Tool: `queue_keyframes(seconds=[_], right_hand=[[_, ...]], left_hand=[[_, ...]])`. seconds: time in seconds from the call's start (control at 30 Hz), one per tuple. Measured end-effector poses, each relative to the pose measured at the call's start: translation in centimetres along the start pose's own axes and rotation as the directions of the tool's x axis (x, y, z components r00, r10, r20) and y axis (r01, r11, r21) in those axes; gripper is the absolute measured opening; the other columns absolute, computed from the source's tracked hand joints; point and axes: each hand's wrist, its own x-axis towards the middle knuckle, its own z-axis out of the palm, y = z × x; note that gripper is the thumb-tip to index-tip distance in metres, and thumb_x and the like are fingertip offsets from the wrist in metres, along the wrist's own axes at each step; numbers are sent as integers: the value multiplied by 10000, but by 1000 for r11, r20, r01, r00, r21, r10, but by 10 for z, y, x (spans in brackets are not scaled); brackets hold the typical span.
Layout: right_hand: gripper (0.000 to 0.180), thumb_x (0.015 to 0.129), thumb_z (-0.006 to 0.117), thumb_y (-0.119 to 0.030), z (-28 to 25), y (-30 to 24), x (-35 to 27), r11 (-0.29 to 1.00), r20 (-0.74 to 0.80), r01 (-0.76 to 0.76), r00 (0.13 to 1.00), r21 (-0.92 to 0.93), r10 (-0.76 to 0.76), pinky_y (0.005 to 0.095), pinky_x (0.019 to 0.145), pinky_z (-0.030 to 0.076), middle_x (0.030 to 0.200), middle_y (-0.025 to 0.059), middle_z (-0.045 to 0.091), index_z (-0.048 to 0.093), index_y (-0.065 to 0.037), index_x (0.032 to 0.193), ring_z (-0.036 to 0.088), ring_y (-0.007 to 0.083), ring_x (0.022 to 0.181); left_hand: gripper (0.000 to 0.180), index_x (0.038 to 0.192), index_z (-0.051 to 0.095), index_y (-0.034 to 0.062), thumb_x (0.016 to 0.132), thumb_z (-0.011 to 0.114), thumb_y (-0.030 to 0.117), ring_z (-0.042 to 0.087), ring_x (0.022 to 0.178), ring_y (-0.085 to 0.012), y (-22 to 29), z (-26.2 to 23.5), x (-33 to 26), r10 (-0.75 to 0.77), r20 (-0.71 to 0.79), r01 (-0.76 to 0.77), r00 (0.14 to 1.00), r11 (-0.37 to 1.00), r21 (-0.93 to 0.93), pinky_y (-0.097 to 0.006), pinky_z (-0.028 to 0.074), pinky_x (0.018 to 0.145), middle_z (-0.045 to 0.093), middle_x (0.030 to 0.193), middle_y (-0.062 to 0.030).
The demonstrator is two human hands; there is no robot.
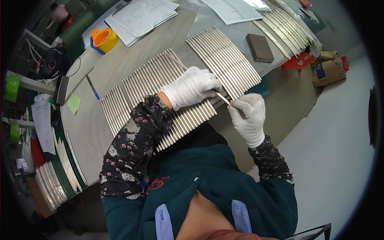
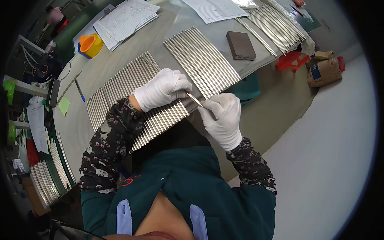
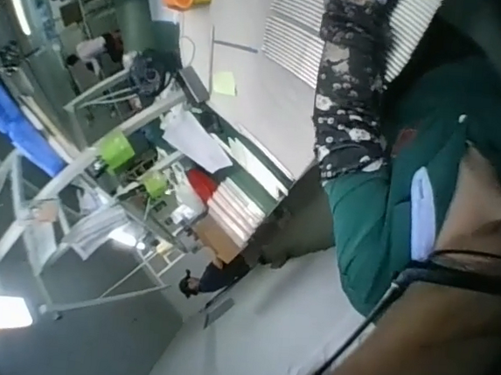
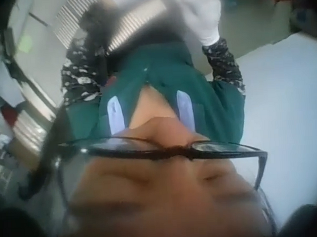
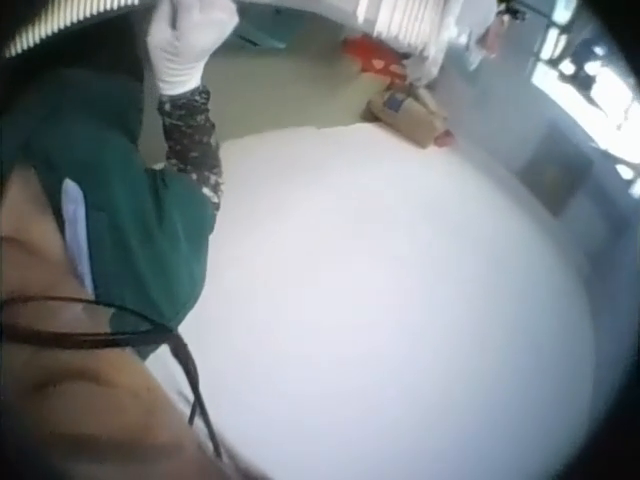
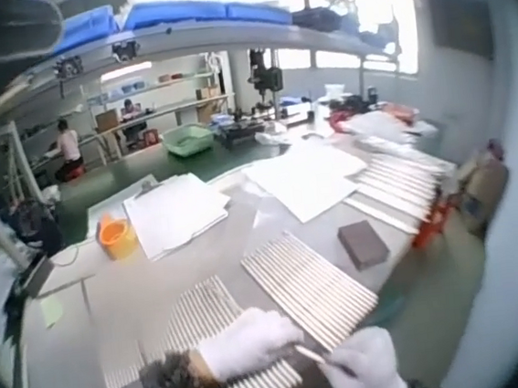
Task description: Sanding or polishing a row of thin metal rods using a handheld sanding block.
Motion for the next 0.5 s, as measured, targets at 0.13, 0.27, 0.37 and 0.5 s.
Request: queue_keyframes(seconds=[0.13, 0.27, 0.37, 0.5], right_hand=[[323, 666, 725, -11, -11, 34, 33, 992, -115, -31, 993, -122, 17, 400, 776, 464, 910, 100, 605, 612, -35, 968, 571, 300, 831], [652, 741, 743, -389, 7, 92, 73, 895, -22, -267, 960, -358, 278, 431, 917, 463, 1169, 236, 587, 573, 21, 1218, 576, 366, 1075], [858, 794, 578, -679, 29, 127, 75, 599, 49, -286, 876, -748, 479, 530, 978, 407, 1329, 293, 462, 482, -66, 1387, 425, 404, 1276], [599, 814, 649, -469, 29, 140, 73, 612, 115, -313, 822, -726, 557, 483, 919, 470, 1268, 240, 539, 571, -169, 1327, 552, 390, 1136]], left_hand=[[123, 843, 664, 115, 758, 733, 171, 637, 780, -243, -6, 5, -4, -36, -7, 36, 999, 999, 0, -363, 514, 683, 649, 784, -42], [108, 840, 672, 112, 766, 727, 169, 643, 775, -252, -6, 3, -1, -47, 6, 46, 999, 999, 8, -365, 518, 692, 659, 788, -56], [115, 844, 672, 106, 770, 727, 174, 649, 781, -259, -2, 2, 0, -86, 25, 86, 996, 996, 12, -370, 520, 698, 662, 794, -65], [125, 854, 673, 99, 772, 728, 176, 651, 784, -266, -1, 3, 0, -127, 33, 127, 991, 992, -17, -373, 520, 704, 662, 799, -75]])
